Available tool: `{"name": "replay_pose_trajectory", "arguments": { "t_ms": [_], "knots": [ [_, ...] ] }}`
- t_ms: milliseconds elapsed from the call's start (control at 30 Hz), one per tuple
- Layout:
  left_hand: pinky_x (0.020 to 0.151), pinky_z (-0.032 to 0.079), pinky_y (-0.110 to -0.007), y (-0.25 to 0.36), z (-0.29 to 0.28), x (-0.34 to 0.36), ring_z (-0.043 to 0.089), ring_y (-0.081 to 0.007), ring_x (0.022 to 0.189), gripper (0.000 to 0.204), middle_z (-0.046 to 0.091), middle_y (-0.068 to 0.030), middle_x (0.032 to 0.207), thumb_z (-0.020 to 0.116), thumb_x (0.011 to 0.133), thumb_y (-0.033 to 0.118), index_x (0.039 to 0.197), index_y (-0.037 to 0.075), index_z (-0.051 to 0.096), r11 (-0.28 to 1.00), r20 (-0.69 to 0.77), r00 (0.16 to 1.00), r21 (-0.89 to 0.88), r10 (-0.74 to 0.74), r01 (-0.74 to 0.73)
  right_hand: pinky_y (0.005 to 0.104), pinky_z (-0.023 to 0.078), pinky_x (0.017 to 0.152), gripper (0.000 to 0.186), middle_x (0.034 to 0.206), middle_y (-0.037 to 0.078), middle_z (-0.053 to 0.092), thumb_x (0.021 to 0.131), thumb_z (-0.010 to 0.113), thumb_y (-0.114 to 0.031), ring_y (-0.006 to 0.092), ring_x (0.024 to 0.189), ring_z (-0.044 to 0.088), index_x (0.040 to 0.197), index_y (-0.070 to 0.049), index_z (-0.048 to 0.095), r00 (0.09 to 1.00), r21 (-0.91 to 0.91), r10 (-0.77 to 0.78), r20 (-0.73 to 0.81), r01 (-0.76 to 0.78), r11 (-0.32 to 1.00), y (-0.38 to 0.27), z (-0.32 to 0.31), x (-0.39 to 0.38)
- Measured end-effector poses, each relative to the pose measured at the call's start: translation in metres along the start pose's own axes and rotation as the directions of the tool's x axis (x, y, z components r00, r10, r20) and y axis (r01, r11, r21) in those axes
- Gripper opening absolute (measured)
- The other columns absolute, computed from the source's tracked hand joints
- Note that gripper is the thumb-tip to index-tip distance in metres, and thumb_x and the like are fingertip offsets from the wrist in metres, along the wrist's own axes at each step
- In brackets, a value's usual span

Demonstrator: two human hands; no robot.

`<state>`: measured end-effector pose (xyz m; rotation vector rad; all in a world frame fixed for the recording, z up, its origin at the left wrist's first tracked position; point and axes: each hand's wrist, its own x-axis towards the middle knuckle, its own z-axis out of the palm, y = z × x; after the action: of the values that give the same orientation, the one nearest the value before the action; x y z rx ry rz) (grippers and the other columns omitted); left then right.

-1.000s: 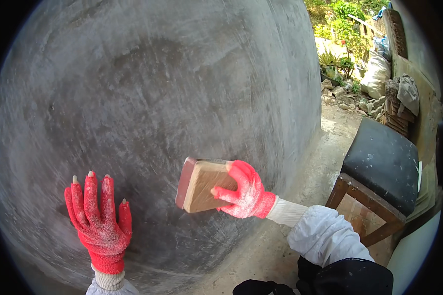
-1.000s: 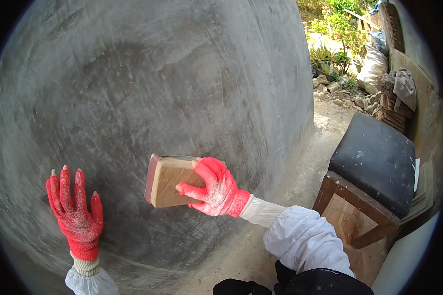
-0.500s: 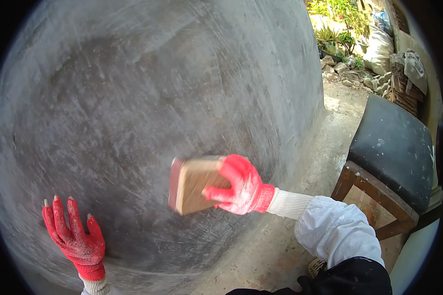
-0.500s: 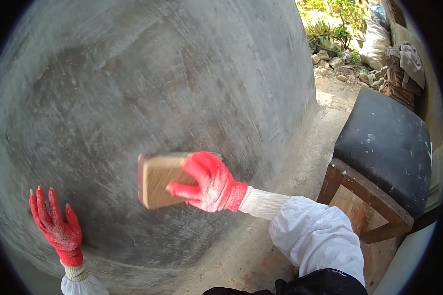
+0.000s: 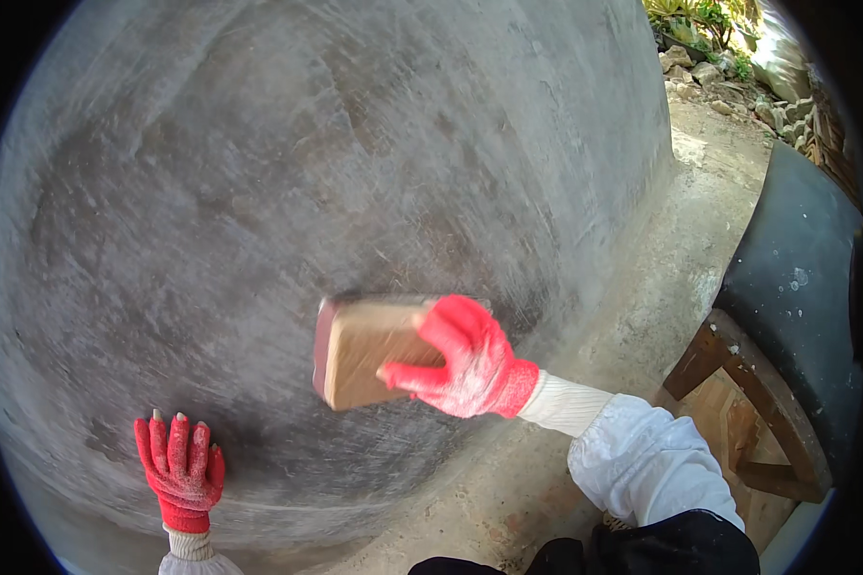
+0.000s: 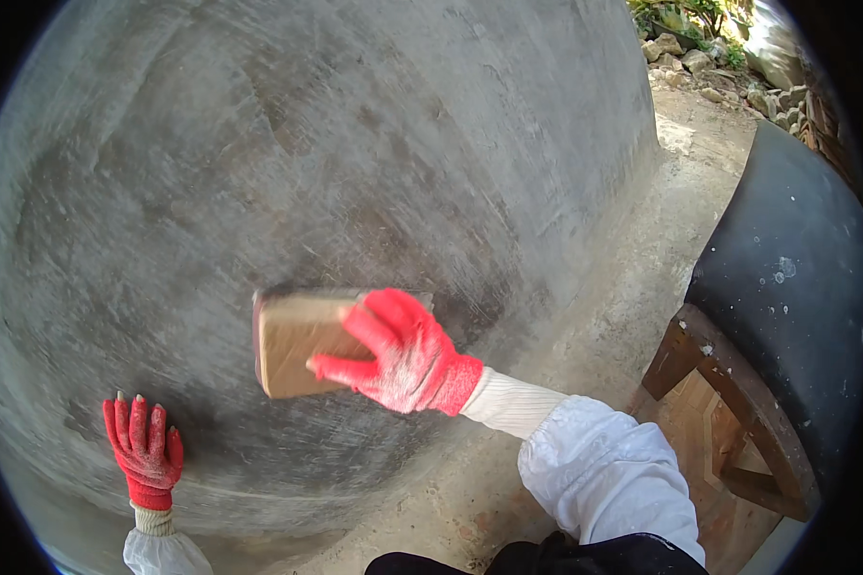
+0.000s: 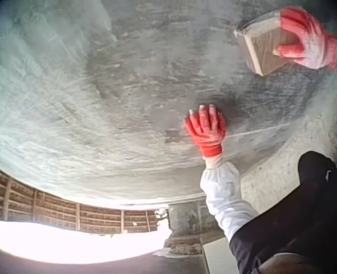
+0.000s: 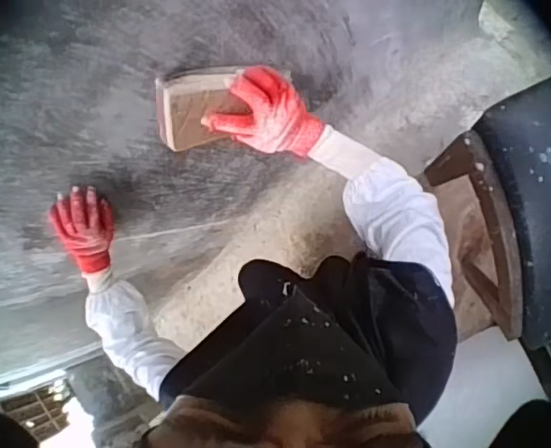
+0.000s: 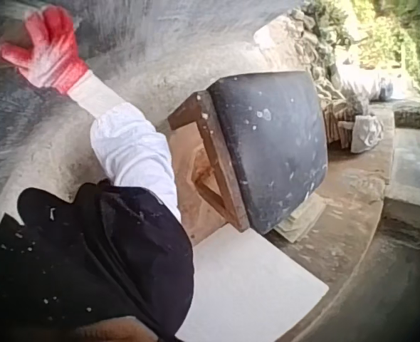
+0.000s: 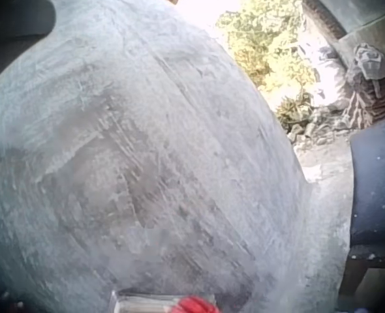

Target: The person sands a concrete wall using a sanding block.

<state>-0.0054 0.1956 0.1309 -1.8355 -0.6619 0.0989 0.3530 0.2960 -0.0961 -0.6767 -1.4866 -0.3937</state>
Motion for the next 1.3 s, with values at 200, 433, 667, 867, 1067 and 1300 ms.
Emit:
{"name": "replay_pose_trajectory", "arguments": {
  "t_ms": [200, 433, 667, 867, 1067, 1300],
  "knots": [
    [0.107, 0.032, -0.07, 0.0, -0.012, 0.019, 0.042, -0.0458, 0.132, 0.049, 0.047, -0.0124, 0.141, 0.065, 0.081, 0.023, 0.129, 0.013, 0.056, 0.996, 0.067, 0.993, 0.003, 0.093, -0.093, 0.0556, 0.045, 0.096, 0.094, 0.144, 0.03, 0.032, 0.061, 0.088, -0.027, 0.0492, 0.122, 0.045, 0.145, -0.022, 0.047, 0.945, -0.18, 0.284, -0.163, -0.312, 0.933, 0.067, -0.041, 0.019],
    [0.109, 0.03, -0.07, 0.001, -0.006, 0.019, 0.04, -0.0448, 0.135, 0.049, 0.047, -0.0117, 0.142, 0.065, 0.082, 0.024, 0.129, 0.013, 0.056, 0.995, 0.136, 0.987, 0.034, 0.09, -0.096, 0.0519, 0.048, 0.091, 0.074, 0.135, 0.02, 0.039, 0.063, 0.086, -0.023, 0.0406, 0.116, 0.05, 0.131, -0.03, 0.059, 0.959, -0.019, 0.26, -0.111, -0.264, 0.964, 0.018, -0.012, -0.02],
    [0.109, 0.029, -0.07, 0.002, -0.011, 0.021, 0.039, -0.0457, 0.135, 0.051, 0.046, -0.0126, 0.143, 0.063, 0.084, 0.025, 0.133, 0.013, 0.053, 0.994, 0.151, 0.984, 0.024, 0.097, -0.102, 0.0525, 0.049, 0.091, 0.074, 0.138, 0.022, 0.038, 0.072, 0.082, -0.021, 0.0401, 0.116, 0.051, 0.139, -0.024, 0.052, 0.957, -0.081, 0.286, -0.059, -0.29, 0.954, 0.045, -0.029, -0.04],
    [0.11, 0.028, -0.069, 0.002, -0.008, 0.018, 0.038, -0.0481, 0.136, 0.053, 0.043, -0.0141, 0.147, 0.058, 0.089, 0.021, 0.139, 0.011, 0.046, 0.992, 0.143, 0.985, 0.064, 0.096, -0.106, 0.0515, 0.048, 0.094, 0.104, 0.142, 0.031, 0.03, 0.061, 0.089, -0.02, 0.0461, 0.12, 0.049, 0.149, -0.007, 0.033, 0.727, -0.172, 0.633, -0.268, -0.682, 0.711, 0.077, -0.019, -0.076],
    [0.11, 0.029, -0.07, 0.002, -0.005, 0.019, 0.04, -0.0478, 0.135, 0.053, 0.044, -0.0135, 0.147, 0.058, 0.087, 0.022, 0.138, 0.012, 0.048, 0.994, 0.146, 0.985, 0.055, 0.087, -0.096, 0.0533, 0.049, 0.085, 0.059, 0.123, 0.014, 0.047, 0.056, 0.091, -0.034, 0.0392, 0.105, 0.055, 0.11, -0.037, 0.068, 0.985, 0.094, 0.168, 0.046, -0.172, 0.981, -0.008, 0.009, -0.116],
    [0.112, 0.027, -0.068, 0.001, -0.009, 0.013, 0.037, -0.0494, 0.136, 0.051, 0.046, -0.0189, 0.144, 0.053, 0.089, 0.016, 0.139, 0.006, 0.046, 0.987, 0.148, 0.984, 0.106, 0.103, -0.119, 0.0551, 0.041, 0.099, 0.105, 0.143, 0.032, 0.03, 0.064, 0.089, -0.025, 0.0506, 0.124, 0.042, 0.152, -0.014, 0.032, 0.8, -0.201, 0.572, -0.183, -0.6, 0.774, 0.078, -0.02, -0.066]
  ]
}}
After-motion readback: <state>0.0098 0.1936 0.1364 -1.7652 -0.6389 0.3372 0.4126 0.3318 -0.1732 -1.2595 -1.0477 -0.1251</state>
